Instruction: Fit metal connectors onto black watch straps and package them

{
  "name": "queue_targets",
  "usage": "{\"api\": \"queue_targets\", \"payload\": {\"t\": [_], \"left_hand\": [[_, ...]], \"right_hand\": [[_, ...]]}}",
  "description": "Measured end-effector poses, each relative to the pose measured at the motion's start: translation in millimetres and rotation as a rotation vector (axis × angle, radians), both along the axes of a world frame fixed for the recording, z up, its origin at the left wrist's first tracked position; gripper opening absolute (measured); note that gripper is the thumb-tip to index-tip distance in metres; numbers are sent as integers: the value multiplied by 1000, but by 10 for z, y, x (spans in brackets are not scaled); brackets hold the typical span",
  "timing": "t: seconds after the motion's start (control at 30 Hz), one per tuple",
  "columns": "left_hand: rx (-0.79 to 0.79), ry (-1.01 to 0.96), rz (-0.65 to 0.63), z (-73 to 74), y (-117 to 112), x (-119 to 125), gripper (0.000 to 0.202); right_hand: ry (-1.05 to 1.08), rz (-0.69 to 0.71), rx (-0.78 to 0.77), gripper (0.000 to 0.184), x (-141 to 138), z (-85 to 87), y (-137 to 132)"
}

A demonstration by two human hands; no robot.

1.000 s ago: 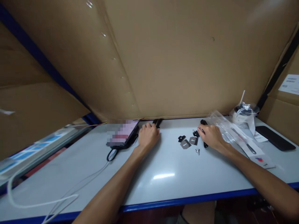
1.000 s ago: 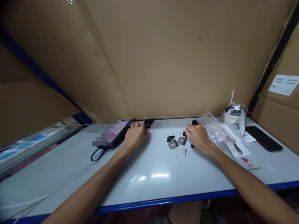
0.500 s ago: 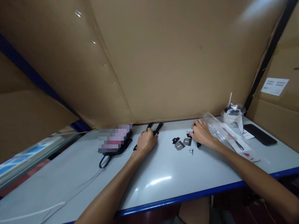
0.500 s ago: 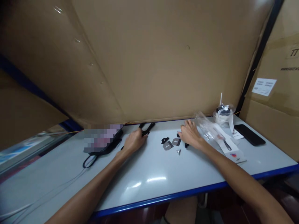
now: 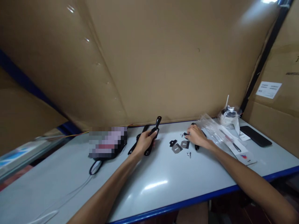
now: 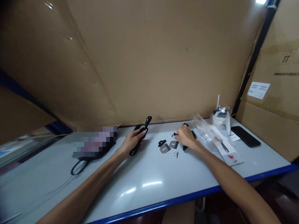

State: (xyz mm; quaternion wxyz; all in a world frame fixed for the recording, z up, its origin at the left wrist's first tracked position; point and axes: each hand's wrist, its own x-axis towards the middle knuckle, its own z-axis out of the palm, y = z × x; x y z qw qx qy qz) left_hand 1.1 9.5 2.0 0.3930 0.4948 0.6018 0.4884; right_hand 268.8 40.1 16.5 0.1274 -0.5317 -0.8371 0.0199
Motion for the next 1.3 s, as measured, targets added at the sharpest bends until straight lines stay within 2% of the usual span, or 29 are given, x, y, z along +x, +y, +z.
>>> {"api": "queue_targets", "payload": {"t": [0.07, 0.17, 0.27, 0.37, 0.43, 0.53, 0.67, 0.83, 0.93, 1.0, 1.13, 1.23, 1.3], "left_hand": [[-96, -298, -64, 75, -89, 88, 27], [-213, -512, -190, 161, -223, 259, 28], [-273, -634, -283, 174, -290, 408, 26], [-285, -683, -341, 134, -346, 500, 19], [-248, -659, -371, 95, -383, 531, 18], [-219, -598, -392, 65, -422, 555, 21], [-195, -564, -377, 110, -457, 568, 28], [-194, -603, -310, 154, -483, 584, 23], [-174, -581, -313, 127, -487, 604, 24], [-159, -538, -318, 109, -488, 615, 28], [-131, -499, -277, 111, -494, 618, 31], [-129, -510, -229, 124, -491, 615, 31], [-137, -520, -202, 121, -481, 617, 30]], "right_hand": [[105, -4, 101, 12, 56, -7, 8], [274, -58, 191, 15, 112, 11, 12], [452, -82, 122, 31, 106, 49, -21], [612, 23, 48, 35, 28, 89, -117], [718, 104, -55, 34, -44, 98, -181], [873, 141, -311, 25, -136, 89, -247], [1000, 117, -571, 16, -204, 104, -328], [1065, 52, -753, 19, -266, 143, -424], [1039, 31, -675, 24, -276, 122, -416], [945, 9, -526, 28, -243, 101, -365], [561, -125, -116, 23, -90, 78, -207], [302, -220, 8, 17, 16, 56, -94], [166, -205, 57, 22, 39, 22, -31]]}}
